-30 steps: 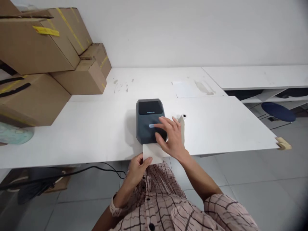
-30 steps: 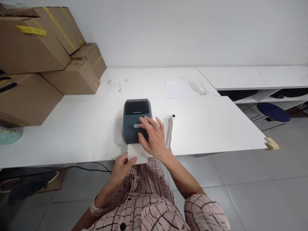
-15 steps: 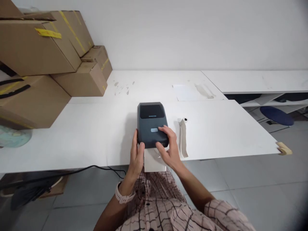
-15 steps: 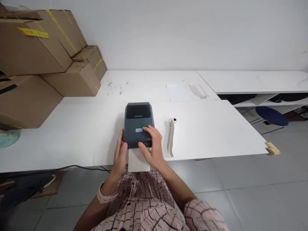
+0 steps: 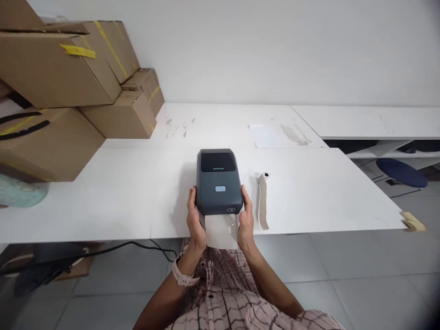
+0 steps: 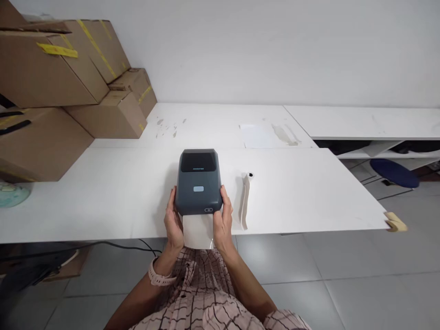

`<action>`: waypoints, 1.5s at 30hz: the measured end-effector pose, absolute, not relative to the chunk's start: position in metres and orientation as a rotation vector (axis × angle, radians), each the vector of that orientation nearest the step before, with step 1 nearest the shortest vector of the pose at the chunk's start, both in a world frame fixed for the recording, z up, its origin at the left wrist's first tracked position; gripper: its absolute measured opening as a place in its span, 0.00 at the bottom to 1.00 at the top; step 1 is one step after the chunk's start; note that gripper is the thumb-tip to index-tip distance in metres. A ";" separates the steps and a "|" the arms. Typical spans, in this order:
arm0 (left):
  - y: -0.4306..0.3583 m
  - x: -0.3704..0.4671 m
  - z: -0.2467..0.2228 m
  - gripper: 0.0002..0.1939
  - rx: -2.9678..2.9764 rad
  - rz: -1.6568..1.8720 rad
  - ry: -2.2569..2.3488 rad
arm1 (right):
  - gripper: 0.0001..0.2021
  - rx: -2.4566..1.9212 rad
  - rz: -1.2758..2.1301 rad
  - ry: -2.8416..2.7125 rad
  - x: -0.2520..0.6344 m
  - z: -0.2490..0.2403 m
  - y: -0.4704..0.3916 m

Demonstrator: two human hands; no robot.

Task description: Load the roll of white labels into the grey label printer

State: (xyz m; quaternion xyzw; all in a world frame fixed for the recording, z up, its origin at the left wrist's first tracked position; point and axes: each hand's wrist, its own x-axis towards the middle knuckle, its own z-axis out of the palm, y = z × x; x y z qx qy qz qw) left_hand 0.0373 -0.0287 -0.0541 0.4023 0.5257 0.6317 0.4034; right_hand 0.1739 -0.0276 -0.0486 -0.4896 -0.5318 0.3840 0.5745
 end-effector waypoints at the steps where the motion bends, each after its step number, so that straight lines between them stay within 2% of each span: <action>1: -0.029 0.037 -0.055 0.35 1.007 1.654 1.304 | 0.35 -1.144 0.892 -1.249 0.173 -0.049 -0.028; 7: -0.029 0.032 -0.049 0.33 1.015 1.748 1.286 | 0.35 -1.146 0.872 -1.293 0.176 -0.039 -0.028; 13: 0.017 0.006 -0.005 0.34 1.201 1.851 1.150 | 0.33 -1.084 0.671 -1.582 0.193 0.022 0.009; 16: 0.053 -0.009 0.004 0.41 1.230 1.809 1.209 | 0.37 -1.144 0.497 -1.706 0.191 0.061 0.049; 20: 0.076 -0.017 -0.013 0.50 1.059 1.438 1.370 | 0.40 -1.129 0.340 -1.789 0.185 0.092 0.112; 23: 0.077 -0.016 -0.026 0.50 0.933 1.236 1.337 | 0.41 -1.106 0.325 -1.844 0.185 0.098 0.158; 26: 0.075 -0.014 -0.029 0.46 0.969 1.246 1.318 | 0.41 -1.093 0.265 -1.884 0.187 0.099 0.187; 29: 0.076 -0.012 -0.025 0.40 1.016 1.302 1.303 | 0.38 -1.088 0.085 -1.889 0.184 0.101 0.185; 31: 0.077 -0.011 -0.023 0.39 1.009 1.327 1.296 | 0.33 -1.047 0.007 -1.940 0.181 0.098 0.170; 33: 0.078 -0.009 -0.024 0.39 0.994 1.353 1.299 | 0.26 -0.993 0.073 -2.114 0.176 0.087 0.154; 35: 0.079 -0.009 -0.025 0.39 0.995 1.375 1.297 | 0.25 -0.977 0.274 -2.377 0.171 0.070 0.146; 39: 0.081 -0.009 -0.030 0.38 1.019 1.402 1.302 | 0.42 -1.073 0.729 -2.675 0.162 0.036 0.158; 42: 0.080 -0.011 -0.031 0.38 1.028 1.385 1.322 | 0.51 -1.111 0.857 -2.663 0.158 0.026 0.175; 45: 0.079 -0.012 -0.032 0.38 1.041 1.374 1.312 | 0.56 -1.019 0.936 -2.688 0.162 0.036 0.180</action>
